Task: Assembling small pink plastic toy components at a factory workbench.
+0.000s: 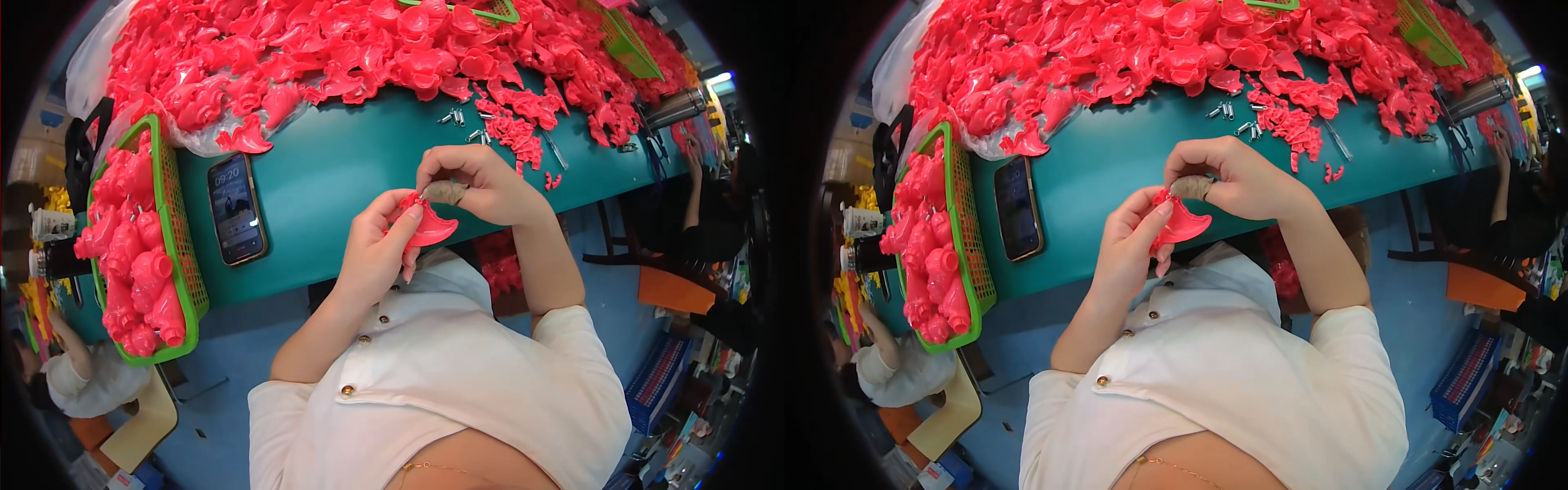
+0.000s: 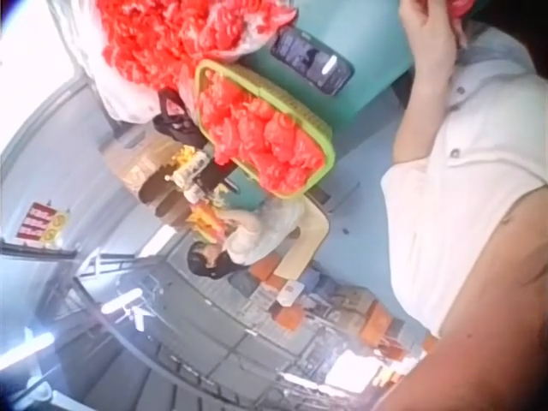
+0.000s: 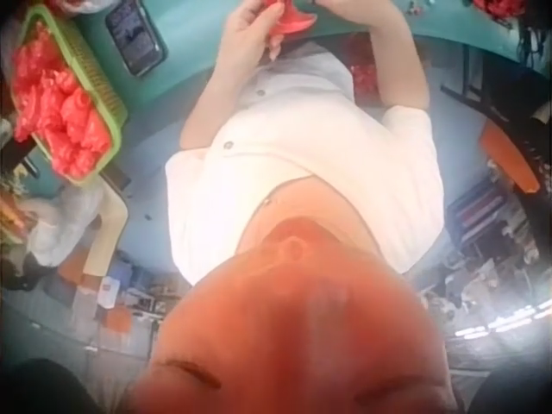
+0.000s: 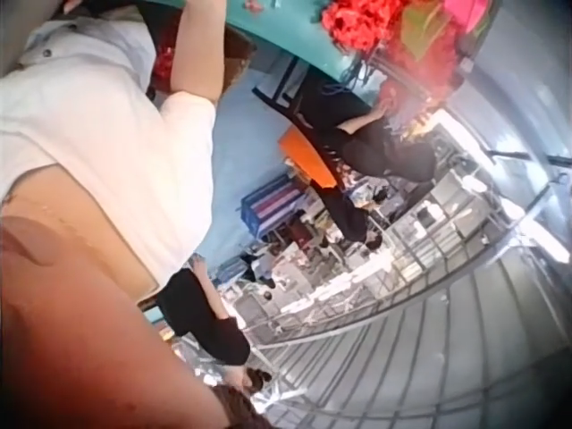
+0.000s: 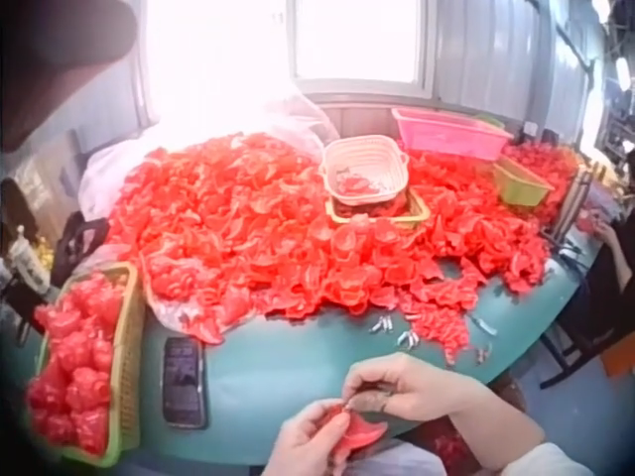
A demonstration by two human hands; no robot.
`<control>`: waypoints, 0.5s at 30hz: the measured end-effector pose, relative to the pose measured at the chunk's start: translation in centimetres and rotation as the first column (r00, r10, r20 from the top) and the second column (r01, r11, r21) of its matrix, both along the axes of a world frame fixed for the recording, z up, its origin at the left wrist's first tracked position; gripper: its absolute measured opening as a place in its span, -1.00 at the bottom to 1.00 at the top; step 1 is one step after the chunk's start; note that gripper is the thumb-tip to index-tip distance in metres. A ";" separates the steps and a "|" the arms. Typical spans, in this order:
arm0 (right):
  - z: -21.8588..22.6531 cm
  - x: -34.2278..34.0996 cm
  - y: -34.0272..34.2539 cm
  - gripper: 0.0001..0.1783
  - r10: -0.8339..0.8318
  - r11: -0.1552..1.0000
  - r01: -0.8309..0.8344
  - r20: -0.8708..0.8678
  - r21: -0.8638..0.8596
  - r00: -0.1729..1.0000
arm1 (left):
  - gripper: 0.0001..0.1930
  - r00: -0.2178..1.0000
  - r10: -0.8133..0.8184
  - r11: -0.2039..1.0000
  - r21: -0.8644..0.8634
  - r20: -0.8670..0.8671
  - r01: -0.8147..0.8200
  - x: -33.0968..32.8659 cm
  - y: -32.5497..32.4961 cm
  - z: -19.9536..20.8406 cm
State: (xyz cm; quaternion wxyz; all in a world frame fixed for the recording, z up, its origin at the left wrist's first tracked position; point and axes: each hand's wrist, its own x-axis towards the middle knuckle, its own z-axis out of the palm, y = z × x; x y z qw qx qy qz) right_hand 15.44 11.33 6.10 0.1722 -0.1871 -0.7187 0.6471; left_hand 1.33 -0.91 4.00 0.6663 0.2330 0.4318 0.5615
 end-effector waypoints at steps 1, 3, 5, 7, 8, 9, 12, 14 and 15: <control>-0.4 0.0 0.0 -0.91 -0.004 0.999 0.002 -0.039 -0.039 0.999 | -0.76 0.999 0.019 1.000 0.019 -0.031 -0.018 0.2 0.0 -0.4; -0.8 -0.1 -0.5 -0.90 -0.059 0.987 0.045 -0.088 -0.156 0.994 | -0.77 0.997 0.041 0.999 0.039 -0.060 -0.038 0.5 -0.1 -0.6; -1.2 -0.3 -1.5 -0.89 -0.122 0.958 0.083 -0.129 -0.274 0.984 | -0.79 0.983 0.121 0.989 0.096 -0.136 -0.108 0.7 -0.2 -0.5; -1.9 -0.6 -2.6 -0.83 -0.285 0.856 0.208 -0.096 -0.474 0.954 | -0.79 0.975 0.114 0.989 0.113 -0.191 -0.094 0.8 -0.1 -0.4; -2.4 -0.5 -2.9 -0.81 -0.333 0.832 0.232 -0.118 -0.503 0.936 | -0.80 0.962 0.112 0.988 0.131 -0.248 -0.081 0.8 -0.1 -0.4; -2.4 -0.6 -3.4 -0.81 -0.336 0.831 0.235 -0.118 -0.503 0.934 | -0.80 0.963 0.108 0.988 0.131 -0.247 -0.077 0.8 -0.1 -0.6; -2.6 -1.6 -5.0 -0.84 -0.490 0.815 0.400 -0.131 -0.419 0.862 | -0.81 0.936 0.173 0.972 0.204 -0.306 -0.113 1.4 0.0 -1.3; -3.3 -1.9 -5.3 -0.84 -0.536 0.814 0.461 -0.151 -0.353 0.831 | -0.82 0.941 0.210 0.974 0.146 -0.266 -0.175 1.4 -0.2 -1.5; -3.5 -1.9 -5.0 -0.80 -0.516 0.813 0.448 -0.104 -0.372 0.850 | -0.82 0.942 0.207 0.974 0.149 -0.264 -0.173 1.5 -0.2 -1.4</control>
